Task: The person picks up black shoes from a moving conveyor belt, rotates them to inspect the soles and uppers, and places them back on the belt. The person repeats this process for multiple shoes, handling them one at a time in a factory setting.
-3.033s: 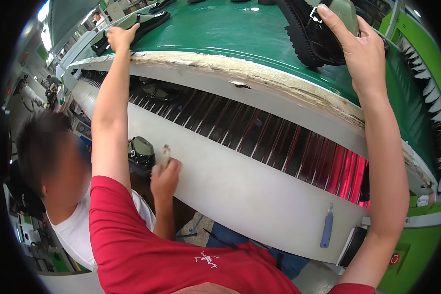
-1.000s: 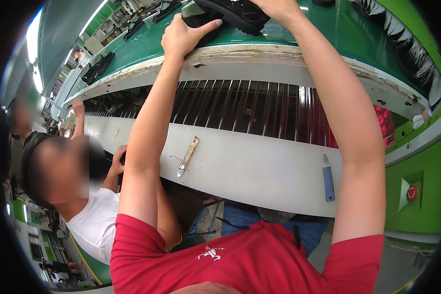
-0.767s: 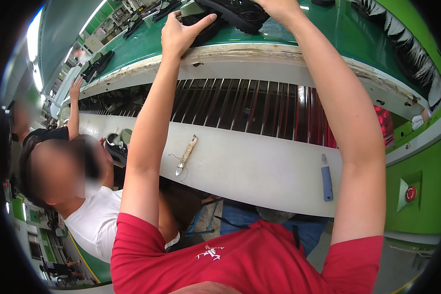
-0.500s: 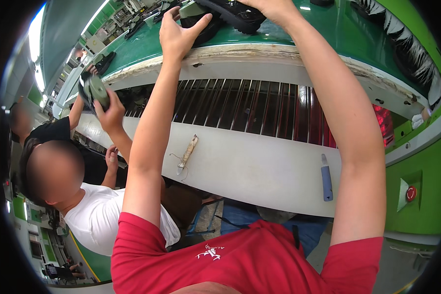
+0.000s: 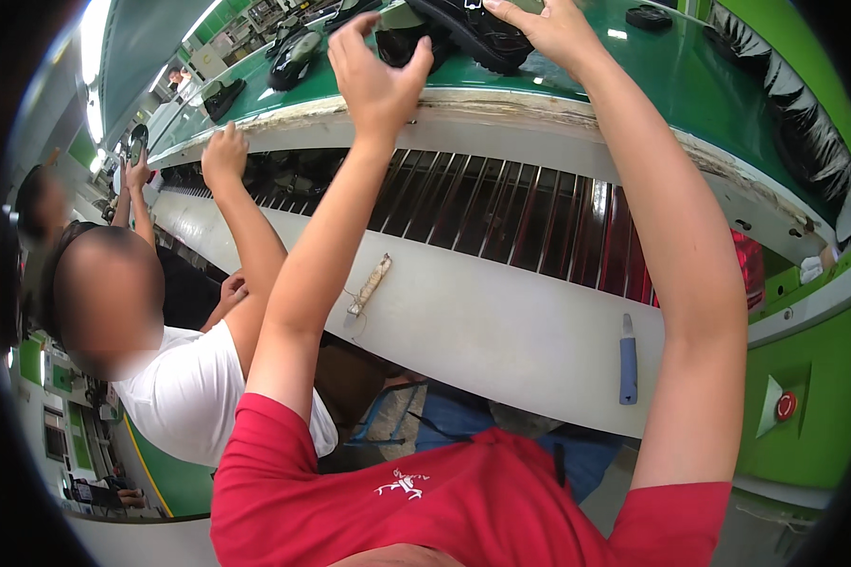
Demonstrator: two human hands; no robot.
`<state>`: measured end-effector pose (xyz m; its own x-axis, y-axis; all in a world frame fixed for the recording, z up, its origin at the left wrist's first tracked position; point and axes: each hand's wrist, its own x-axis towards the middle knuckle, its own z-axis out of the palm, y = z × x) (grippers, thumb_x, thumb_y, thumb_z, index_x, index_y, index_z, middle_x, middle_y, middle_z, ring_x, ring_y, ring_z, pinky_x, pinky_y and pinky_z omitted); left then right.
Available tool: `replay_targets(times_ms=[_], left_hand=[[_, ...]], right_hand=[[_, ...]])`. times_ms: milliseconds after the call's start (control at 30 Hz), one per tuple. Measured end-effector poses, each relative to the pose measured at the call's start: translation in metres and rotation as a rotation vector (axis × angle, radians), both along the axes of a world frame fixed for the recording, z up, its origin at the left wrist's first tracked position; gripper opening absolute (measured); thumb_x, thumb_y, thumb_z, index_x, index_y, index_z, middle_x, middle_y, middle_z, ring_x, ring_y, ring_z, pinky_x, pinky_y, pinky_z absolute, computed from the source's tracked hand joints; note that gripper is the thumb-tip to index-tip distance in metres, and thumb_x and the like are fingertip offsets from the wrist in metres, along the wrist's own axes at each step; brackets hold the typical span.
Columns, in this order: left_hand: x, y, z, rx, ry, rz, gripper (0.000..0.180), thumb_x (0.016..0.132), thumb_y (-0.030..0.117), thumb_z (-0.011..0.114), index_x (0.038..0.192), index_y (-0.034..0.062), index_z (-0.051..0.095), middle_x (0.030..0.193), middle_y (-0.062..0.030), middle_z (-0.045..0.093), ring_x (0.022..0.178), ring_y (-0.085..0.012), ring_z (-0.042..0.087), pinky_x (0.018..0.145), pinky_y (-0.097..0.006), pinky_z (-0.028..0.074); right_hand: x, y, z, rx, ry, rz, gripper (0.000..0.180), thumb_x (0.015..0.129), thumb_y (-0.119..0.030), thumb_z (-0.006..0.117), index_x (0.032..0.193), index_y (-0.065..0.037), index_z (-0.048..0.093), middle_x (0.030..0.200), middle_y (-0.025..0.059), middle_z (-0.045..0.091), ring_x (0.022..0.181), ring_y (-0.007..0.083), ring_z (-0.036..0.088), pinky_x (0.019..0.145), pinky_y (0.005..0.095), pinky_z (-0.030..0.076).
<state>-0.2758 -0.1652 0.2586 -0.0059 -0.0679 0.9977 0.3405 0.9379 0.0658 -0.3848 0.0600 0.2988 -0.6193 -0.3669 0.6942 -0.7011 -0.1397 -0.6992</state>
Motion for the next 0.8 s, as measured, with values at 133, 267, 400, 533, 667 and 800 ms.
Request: replay_targets(times_ms=[133, 267, 400, 533, 667, 800], left_hand=[[-0.031, -0.031, 0.025, 0.118, -0.362, 0.104, 0.085, 0.078, 0.042, 0.1, 0.139, -0.0035, 0.063, 0.126, -0.0225, 0.071, 0.121, -0.0372, 0.069, 0.108, -0.043, 0.055], [-0.056, -0.096, 0.044, 0.453, -0.457, -0.387, 0.07, 0.093, 0.043, 0.091, 0.137, -0.006, 0.066, 0.128, -0.0208, 0.075, 0.121, -0.0267, 0.07, 0.107, -0.04, 0.054], [-0.065, -0.188, 0.052, 0.015, -0.62, 0.479, 0.089, 0.083, 0.062, 0.086, 0.15, 0.0073, 0.062, 0.146, -0.0197, 0.066, 0.14, -0.0406, 0.057, 0.12, -0.049, 0.045], [-0.073, -0.258, 0.046, -0.143, -1.02, 0.886, 0.126, 0.073, 0.088, 0.08, 0.166, 0.0078, 0.05, 0.169, -0.0201, 0.051, 0.159, -0.0406, 0.044, 0.128, -0.054, 0.04], [-0.074, -0.291, 0.041, -0.003, -1.118, 0.881, 0.13, 0.069, 0.089, 0.083, 0.159, 0.0004, 0.054, 0.169, -0.0204, 0.049, 0.159, -0.0391, 0.044, 0.122, -0.056, 0.047], [-0.074, -0.306, 0.051, -0.047, -1.165, 0.828, 0.117, 0.075, 0.086, 0.08, 0.148, -0.0031, 0.058, 0.148, -0.0238, 0.068, 0.137, -0.0402, 0.067, 0.111, -0.052, 0.056]], right_hand=[[0.011, -0.002, -0.001, -0.009, 0.049, -0.049, 0.051, 0.102, -0.019, 0.081, 0.146, 0.002, 0.066, 0.133, 0.0112, 0.076, 0.122, 0.0176, 0.069, 0.108, 0.0338, 0.053], [0.018, -0.004, -0.003, -0.045, 0.049, -0.097, 0.051, 0.102, -0.019, 0.081, 0.146, 0.002, 0.066, 0.136, 0.0123, 0.076, 0.124, 0.0192, 0.069, 0.109, 0.0349, 0.053], [0.015, -0.005, -0.007, -0.02, 0.06, -0.148, 0.05, 0.103, -0.024, 0.081, 0.145, 0.001, 0.068, 0.137, 0.0114, 0.075, 0.125, 0.0185, 0.069, 0.109, 0.0345, 0.053], [0.007, -0.008, -0.011, 0.032, 0.013, -0.199, 0.067, 0.1, -0.046, 0.084, 0.147, -0.002, 0.066, 0.132, 0.0102, 0.076, 0.121, 0.0161, 0.07, 0.108, 0.0317, 0.051], [0.004, -0.01, -0.012, 0.066, -0.001, -0.218, 0.068, 0.102, -0.045, 0.082, 0.152, -0.002, 0.062, 0.137, 0.0113, 0.074, 0.125, 0.0173, 0.068, 0.111, 0.0327, 0.05], [0.006, -0.011, -0.011, 0.057, 0.016, -0.204, 0.067, 0.102, -0.044, 0.083, 0.15, -0.002, 0.064, 0.135, 0.0107, 0.074, 0.124, 0.0171, 0.068, 0.111, 0.0325, 0.05]])
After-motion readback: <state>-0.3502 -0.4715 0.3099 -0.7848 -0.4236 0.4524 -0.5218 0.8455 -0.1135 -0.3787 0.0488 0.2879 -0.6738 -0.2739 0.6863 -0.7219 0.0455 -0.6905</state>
